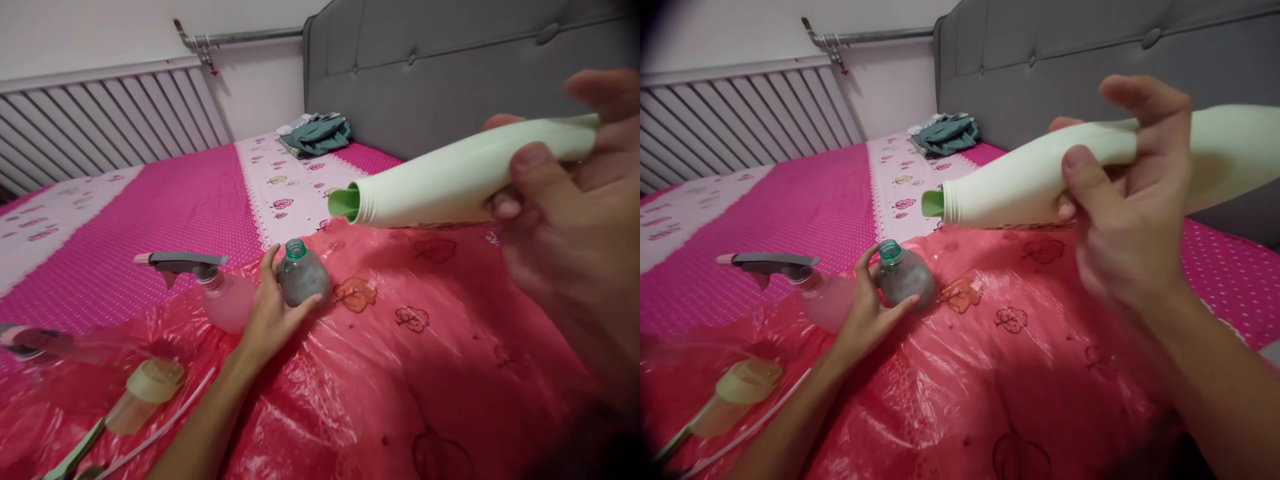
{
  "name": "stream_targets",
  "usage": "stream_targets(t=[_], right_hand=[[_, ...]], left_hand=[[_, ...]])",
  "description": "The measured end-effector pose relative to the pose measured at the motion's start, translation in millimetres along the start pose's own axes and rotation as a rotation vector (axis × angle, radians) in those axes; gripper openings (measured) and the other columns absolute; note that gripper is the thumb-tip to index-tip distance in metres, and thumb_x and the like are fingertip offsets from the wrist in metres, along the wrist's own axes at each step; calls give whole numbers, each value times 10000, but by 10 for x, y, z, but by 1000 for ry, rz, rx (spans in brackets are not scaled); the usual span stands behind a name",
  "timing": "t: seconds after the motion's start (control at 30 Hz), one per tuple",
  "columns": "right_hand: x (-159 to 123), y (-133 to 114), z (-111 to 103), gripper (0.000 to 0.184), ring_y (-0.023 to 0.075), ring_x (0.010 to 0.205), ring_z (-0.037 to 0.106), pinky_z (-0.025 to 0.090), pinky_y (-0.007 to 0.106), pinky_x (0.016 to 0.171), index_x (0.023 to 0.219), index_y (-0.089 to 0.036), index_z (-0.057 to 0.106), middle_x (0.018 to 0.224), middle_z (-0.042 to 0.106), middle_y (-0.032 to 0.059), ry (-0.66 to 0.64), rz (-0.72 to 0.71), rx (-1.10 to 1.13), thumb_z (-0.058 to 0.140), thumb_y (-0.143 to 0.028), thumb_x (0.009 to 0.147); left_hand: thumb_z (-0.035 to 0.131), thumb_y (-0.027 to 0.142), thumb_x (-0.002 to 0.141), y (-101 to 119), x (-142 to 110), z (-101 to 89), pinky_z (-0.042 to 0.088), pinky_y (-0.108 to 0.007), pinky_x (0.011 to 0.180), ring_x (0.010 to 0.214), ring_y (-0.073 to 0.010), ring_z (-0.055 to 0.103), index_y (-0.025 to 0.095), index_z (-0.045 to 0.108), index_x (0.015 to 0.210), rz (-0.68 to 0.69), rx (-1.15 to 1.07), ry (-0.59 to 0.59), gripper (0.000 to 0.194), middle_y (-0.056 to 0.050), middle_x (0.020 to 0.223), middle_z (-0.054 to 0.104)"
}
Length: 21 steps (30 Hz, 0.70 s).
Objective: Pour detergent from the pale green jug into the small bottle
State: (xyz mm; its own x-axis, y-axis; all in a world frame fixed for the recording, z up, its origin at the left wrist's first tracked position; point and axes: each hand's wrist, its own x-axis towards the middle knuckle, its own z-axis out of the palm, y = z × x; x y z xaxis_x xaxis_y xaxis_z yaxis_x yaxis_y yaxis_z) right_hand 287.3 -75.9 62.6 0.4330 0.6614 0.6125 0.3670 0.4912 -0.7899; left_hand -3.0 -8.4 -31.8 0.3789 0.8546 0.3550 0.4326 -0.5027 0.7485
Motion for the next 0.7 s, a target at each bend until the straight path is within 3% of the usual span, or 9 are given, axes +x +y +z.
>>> stream_targets(t=[0.03, 0.1, 0.2, 0.37, 0.47, 0.6, 0.67, 0.7], right_hand=[[71, -38, 26, 811, 9, 1299, 428, 340, -58, 580, 1495, -212, 126, 1450, 157, 77, -13, -8, 2, 525, -531, 865], [230, -119, 87, 717, -80, 1083, 452, 300, -79, 575, 1478, -215, 139, 1400, 248, 61, -48, 17, -6, 457, -482, 893], [416, -218, 173, 651, -168, 762, 284, 261, -34, 549, 1480, -261, 130, 1416, 237, 32, -125, 70, -38, 373, -459, 909], [378, -215, 249, 756, -147, 644, 230, 197, 3, 528, 1469, -348, 121, 1375, 309, -21, -125, 156, 42, 442, -497, 801], [285, -161, 253, 827, -150, 709, 301, 174, -40, 523, 1477, -348, 135, 1349, 332, 10, -106, 194, 57, 496, -453, 741], [192, -131, 207, 826, -122, 794, 396, 266, -33, 560, 1494, -387, 182, 1287, 373, 38, -178, 171, 38, 565, -489, 770], [145, -133, 172, 781, -49, 1053, 489, 262, -46, 572, 1491, -448, 191, 1413, 241, 2, -209, 137, 20, 570, -512, 811], [123, -137, 158, 753, 3, 1232, 460, 253, -51, 572, 1485, -466, 188, 1461, 135, -33, -216, 124, 14, 560, -506, 832]], left_hand=[[803, 415, 816, -8, -5, 2, 461, -542, 1116, 1345, -337, 551, 313, 157, 1548, 2, -2, -15, 981, -145, 1480, 522], [796, 430, 822, -23, -13, 3, 469, -529, 1107, 1337, -338, 559, 302, 165, 1545, 5, 6, -38, 968, -137, 1472, 532], [789, 463, 824, -33, -17, -5, 466, -522, 1106, 1334, -347, 560, 277, 182, 1541, 10, 55, -49, 958, -139, 1481, 525], [754, 448, 856, -50, -28, -23, 430, -517, 1138, 1354, -347, 538, 229, 304, 1503, 18, 116, -89, 818, -151, 1493, 512], [737, 453, 875, -66, -33, -25, 386, -506, 1180, 1413, -348, 478, 226, 300, 1520, 46, 115, -107, 811, -148, 1548, 454], [725, 457, 892, -70, -27, -38, 359, -507, 1205, 1450, -348, 435, 237, 198, 1569, 37, 99, -170, 886, -151, 1581, 411], [724, 460, 895, -69, -25, -41, 366, -509, 1202, 1448, -348, 441, 243, 163, 1579, 27, 89, -192, 911, -155, 1585, 404], [724, 462, 896, -70, -25, -39, 364, -509, 1205, 1448, -348, 443, 246, 156, 1581, 25, 84, -194, 916, -156, 1587, 401]])
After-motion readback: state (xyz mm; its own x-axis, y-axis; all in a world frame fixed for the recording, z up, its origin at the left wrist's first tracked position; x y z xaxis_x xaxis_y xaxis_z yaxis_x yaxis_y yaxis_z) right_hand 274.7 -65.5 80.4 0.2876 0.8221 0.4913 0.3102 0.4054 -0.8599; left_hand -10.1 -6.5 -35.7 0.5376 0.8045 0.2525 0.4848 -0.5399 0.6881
